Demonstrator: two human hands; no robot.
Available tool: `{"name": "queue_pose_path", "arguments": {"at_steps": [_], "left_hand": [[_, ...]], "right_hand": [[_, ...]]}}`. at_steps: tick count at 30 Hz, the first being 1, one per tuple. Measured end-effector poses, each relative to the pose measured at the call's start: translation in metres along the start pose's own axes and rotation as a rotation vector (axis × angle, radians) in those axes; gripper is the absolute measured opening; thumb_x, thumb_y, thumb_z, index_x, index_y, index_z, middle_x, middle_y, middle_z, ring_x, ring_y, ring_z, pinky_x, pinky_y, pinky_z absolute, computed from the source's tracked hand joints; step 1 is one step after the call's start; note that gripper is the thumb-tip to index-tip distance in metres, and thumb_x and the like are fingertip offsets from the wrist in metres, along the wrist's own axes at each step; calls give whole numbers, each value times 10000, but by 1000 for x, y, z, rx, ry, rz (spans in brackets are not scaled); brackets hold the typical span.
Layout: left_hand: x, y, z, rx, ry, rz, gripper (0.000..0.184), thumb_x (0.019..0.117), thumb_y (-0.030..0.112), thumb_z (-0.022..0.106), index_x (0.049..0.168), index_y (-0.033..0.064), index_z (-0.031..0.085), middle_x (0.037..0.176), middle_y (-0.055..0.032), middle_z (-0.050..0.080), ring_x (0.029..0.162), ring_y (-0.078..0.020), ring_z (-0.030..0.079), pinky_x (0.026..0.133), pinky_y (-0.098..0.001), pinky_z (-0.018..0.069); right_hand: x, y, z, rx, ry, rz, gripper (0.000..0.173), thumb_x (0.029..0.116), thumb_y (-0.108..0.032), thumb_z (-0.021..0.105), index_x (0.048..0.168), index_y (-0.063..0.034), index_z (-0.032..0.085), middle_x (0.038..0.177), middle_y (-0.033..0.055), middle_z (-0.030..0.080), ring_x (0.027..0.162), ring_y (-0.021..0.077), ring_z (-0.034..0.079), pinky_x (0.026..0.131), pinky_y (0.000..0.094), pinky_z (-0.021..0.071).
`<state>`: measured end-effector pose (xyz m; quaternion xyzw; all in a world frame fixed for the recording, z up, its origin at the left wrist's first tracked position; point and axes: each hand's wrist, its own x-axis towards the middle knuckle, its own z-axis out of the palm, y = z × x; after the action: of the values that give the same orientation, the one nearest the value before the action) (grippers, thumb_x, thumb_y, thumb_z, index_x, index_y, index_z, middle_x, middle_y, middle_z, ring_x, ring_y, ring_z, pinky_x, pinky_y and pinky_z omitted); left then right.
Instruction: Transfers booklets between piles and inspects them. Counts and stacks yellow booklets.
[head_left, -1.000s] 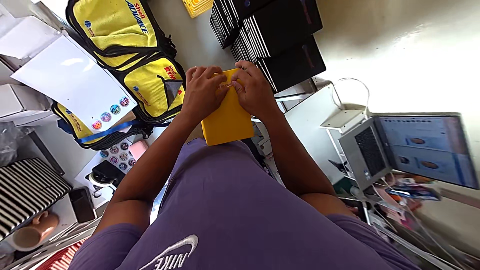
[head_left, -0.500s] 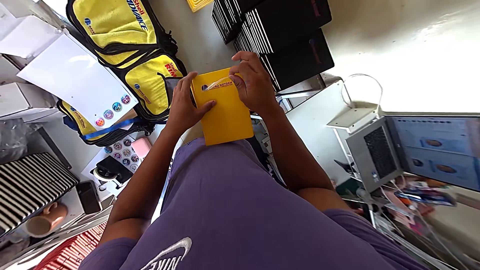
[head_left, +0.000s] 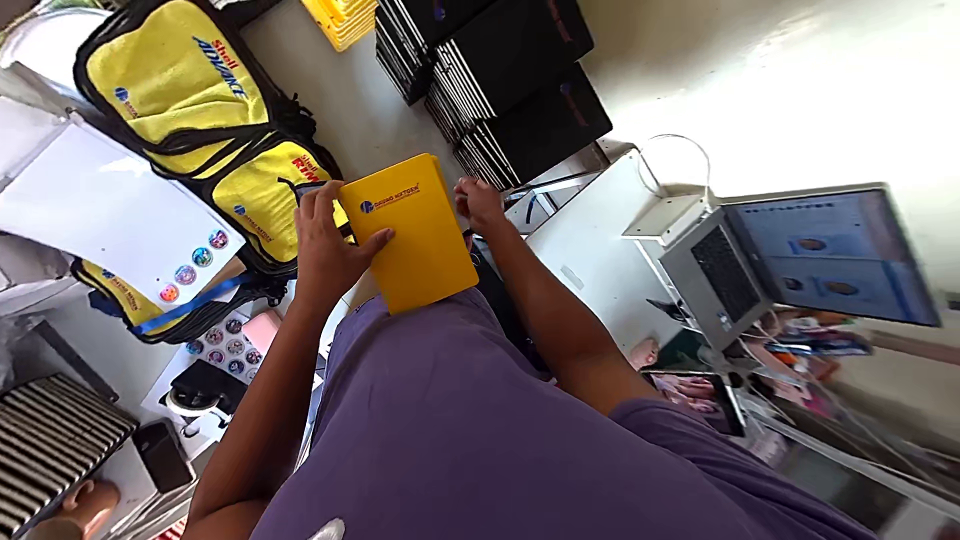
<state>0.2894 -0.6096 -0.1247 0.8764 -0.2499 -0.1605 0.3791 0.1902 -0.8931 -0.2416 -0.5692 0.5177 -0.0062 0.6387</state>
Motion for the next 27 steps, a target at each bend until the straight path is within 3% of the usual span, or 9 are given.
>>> {"name": "queue_pose_path", "arguments": {"at_steps": [2,4,6,11,16,19,23,25,27], "left_hand": [[-10,6,-5,-83,16,13,862,829,446,850,1503,117,427,1397,-161,543,1168,-269,618,943,-460,550],[-18,16,-9,-320,31,-3,757,902,260,818,1511,152,381,1349,-84,606,1024,-182,715,852,-377,639],[-23,22,-9,-613,56,-31,662,945,67,741,1479,200,373,1242,-37,697,853,-183,760,693,-340,667],[-19,5,-34,-763,233,-88,563,1014,55,617,1498,157,347,1229,-37,701,991,-184,738,830,-377,648],[7,-56,-73,-674,532,-276,407,1073,139,520,1468,56,464,1174,-69,708,978,-168,730,867,-382,628],[16,-93,-74,-614,566,-351,410,1063,137,530,1464,74,470,1124,-55,714,920,-133,731,819,-341,628],[25,-132,-44,-576,536,-422,444,1052,125,542,1477,59,432,1053,-78,715,837,-120,725,768,-332,626],[30,-153,-26,-545,525,-454,445,1049,125,543,1477,51,445,1089,-115,709,868,-139,723,794,-344,619],[33,-167,-14,-456,485,-507,502,1032,112,556,1510,37,422,1209,-175,682,1015,-196,709,892,-382,595]], "right_hand": [[16,31,1,117,65,133,323,1091,-272,512,1281,-23,588,1046,85,678,738,129,646,657,287,565],[26,50,1,164,95,178,343,1102,-265,482,1336,-23,552,1086,105,700,766,153,677,669,304,576],[27,58,0,143,71,222,415,1121,-324,424,1412,-36,489,1142,120,718,798,173,713,672,308,589],[16,52,-4,-74,-25,182,372,1083,-251,474,1388,-50,543,1037,118,736,794,194,712,686,351,588],[-22,8,-4,-161,-129,-165,300,1063,-210,525,1275,-24,627,1079,122,715,873,208,707,764,390,606],[-53,-30,0,-254,-109,-427,253,1047,-191,540,1208,-26,644,1102,121,696,887,211,711,788,401,619],[-88,-70,12,-434,-76,-729,229,1018,-170,561,1191,-59,661,1086,94,698,811,148,693,703,330,603],[-98,-80,18,-553,-125,-850,216,997,-160,568,1159,-68,676,1285,104,636,1038,157,680,801,325,613],[-107,-86,25,-699,-148,-894,188,988,-184,605,1133,-101,691,1437,120,541,1240,200,608,910,354,600]]}}
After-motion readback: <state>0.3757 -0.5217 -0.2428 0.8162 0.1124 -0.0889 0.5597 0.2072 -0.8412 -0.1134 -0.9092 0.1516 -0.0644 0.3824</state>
